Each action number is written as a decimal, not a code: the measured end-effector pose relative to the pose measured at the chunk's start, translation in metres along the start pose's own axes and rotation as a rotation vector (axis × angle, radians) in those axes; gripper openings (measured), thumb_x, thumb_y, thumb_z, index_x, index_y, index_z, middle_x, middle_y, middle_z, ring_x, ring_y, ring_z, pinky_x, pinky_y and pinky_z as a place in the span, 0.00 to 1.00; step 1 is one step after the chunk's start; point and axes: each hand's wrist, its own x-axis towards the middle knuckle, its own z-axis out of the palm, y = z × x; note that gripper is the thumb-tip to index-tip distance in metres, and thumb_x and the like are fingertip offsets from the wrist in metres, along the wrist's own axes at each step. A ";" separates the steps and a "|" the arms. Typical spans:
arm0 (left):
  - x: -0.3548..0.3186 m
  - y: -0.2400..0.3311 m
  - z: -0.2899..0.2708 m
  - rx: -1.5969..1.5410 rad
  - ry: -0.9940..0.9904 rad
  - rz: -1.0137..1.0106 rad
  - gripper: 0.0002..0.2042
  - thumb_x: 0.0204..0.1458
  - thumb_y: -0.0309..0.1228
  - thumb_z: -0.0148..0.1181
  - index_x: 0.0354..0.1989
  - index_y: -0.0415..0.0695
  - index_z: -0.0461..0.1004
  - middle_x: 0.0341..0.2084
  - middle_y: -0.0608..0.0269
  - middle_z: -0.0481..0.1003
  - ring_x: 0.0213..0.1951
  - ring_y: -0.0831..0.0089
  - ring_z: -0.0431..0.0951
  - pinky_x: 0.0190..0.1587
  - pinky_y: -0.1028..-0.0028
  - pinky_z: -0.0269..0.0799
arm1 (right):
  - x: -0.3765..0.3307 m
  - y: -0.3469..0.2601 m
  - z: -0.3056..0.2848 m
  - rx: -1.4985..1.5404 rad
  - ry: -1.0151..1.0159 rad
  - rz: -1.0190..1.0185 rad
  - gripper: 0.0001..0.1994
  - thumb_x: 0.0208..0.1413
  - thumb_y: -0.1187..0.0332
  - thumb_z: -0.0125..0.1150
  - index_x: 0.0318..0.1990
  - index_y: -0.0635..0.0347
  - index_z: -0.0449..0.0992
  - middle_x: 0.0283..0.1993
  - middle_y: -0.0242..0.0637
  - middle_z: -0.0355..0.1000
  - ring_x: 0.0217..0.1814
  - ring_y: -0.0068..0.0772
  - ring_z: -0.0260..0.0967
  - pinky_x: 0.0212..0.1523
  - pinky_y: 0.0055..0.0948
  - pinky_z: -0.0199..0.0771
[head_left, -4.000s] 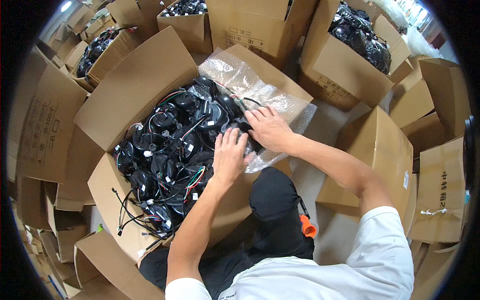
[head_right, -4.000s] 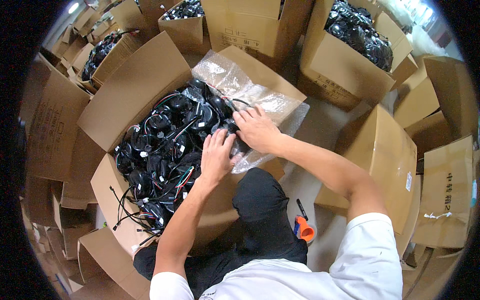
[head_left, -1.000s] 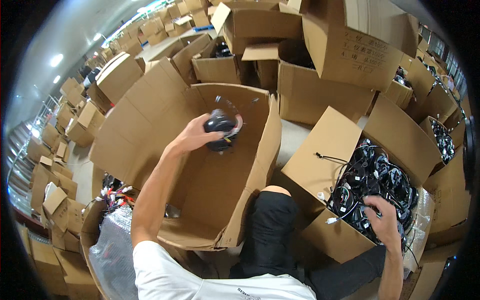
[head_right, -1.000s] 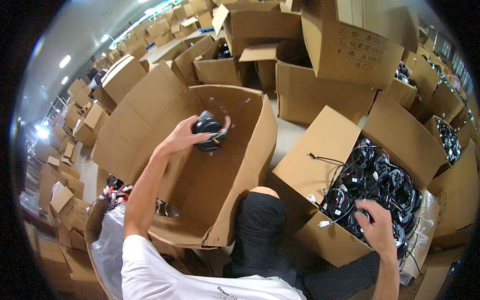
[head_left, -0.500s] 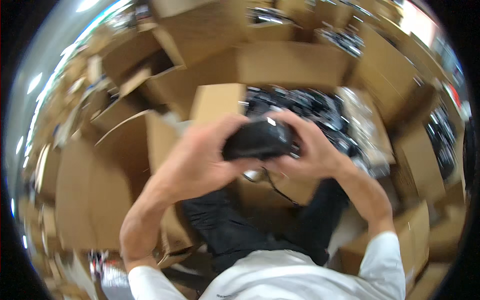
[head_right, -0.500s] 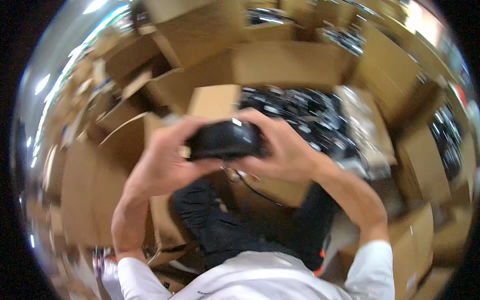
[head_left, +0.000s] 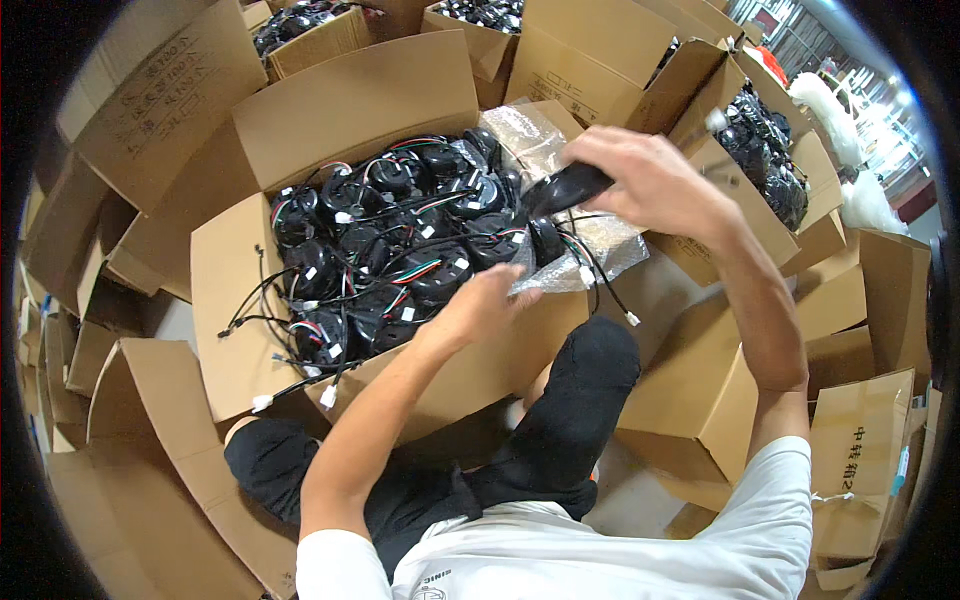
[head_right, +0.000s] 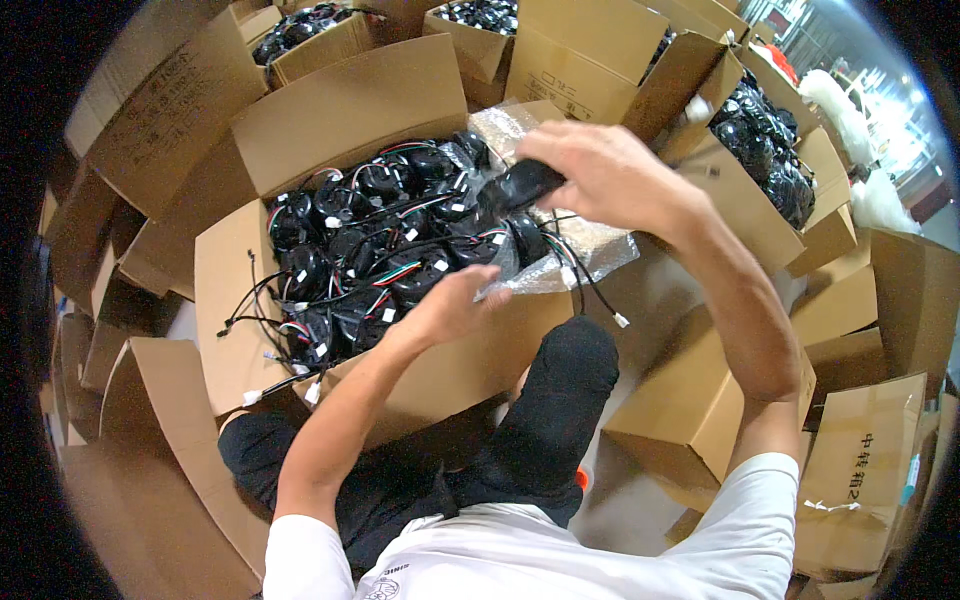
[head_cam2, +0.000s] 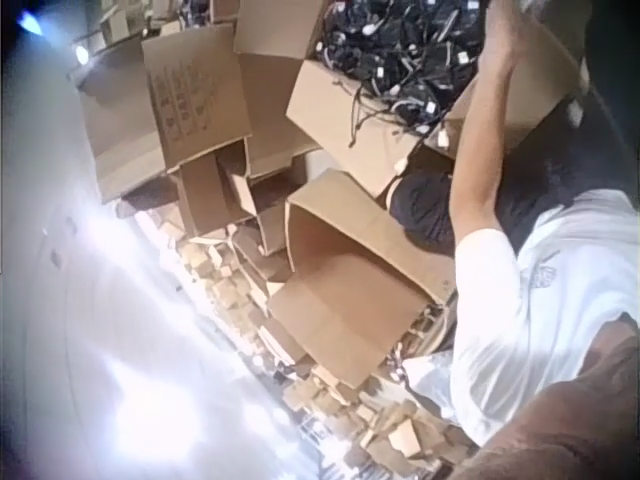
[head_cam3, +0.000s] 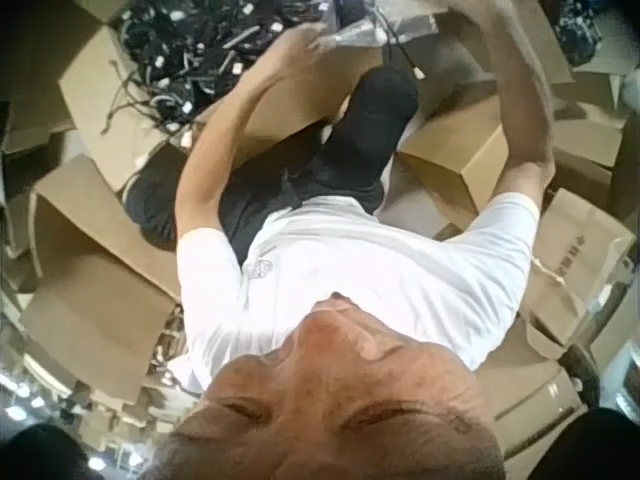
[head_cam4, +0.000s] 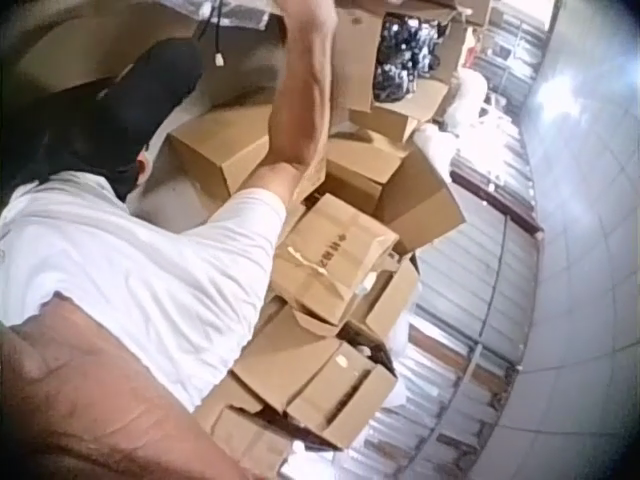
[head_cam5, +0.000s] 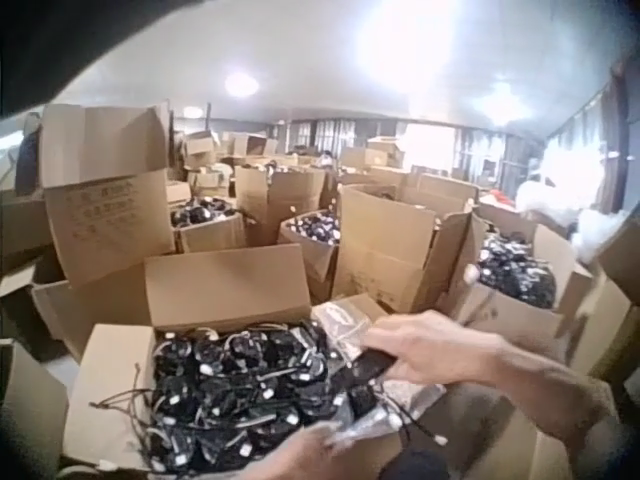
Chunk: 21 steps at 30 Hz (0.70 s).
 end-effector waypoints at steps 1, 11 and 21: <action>0.006 -0.009 0.018 0.072 -0.173 -0.112 0.27 0.60 0.44 0.61 0.55 0.29 0.72 0.51 0.40 0.76 0.55 0.47 0.76 0.58 0.58 0.71 | 0.000 0.012 0.014 0.025 -0.079 0.031 0.20 0.45 0.72 0.72 0.47 0.62 0.73 0.41 0.44 0.73 0.47 0.52 0.73 0.48 0.43 0.73; -0.027 -0.015 0.057 0.342 0.322 0.274 0.17 0.49 0.28 0.65 0.48 0.37 0.73 0.44 0.51 0.76 0.45 0.56 0.78 0.47 0.61 0.73 | 0.000 0.070 0.167 0.322 -0.547 0.099 0.23 0.47 0.63 0.73 0.46 0.68 0.71 0.44 0.57 0.74 0.49 0.59 0.73 0.50 0.46 0.71; -0.026 -0.017 0.063 0.427 0.386 0.257 0.17 0.50 0.28 0.61 0.48 0.35 0.74 0.41 0.53 0.76 0.39 0.62 0.78 0.42 0.65 0.74 | 0.027 0.040 0.165 0.238 -0.115 0.030 0.37 0.61 0.42 0.54 0.61 0.71 0.67 0.62 0.61 0.67 0.65 0.59 0.65 0.65 0.48 0.64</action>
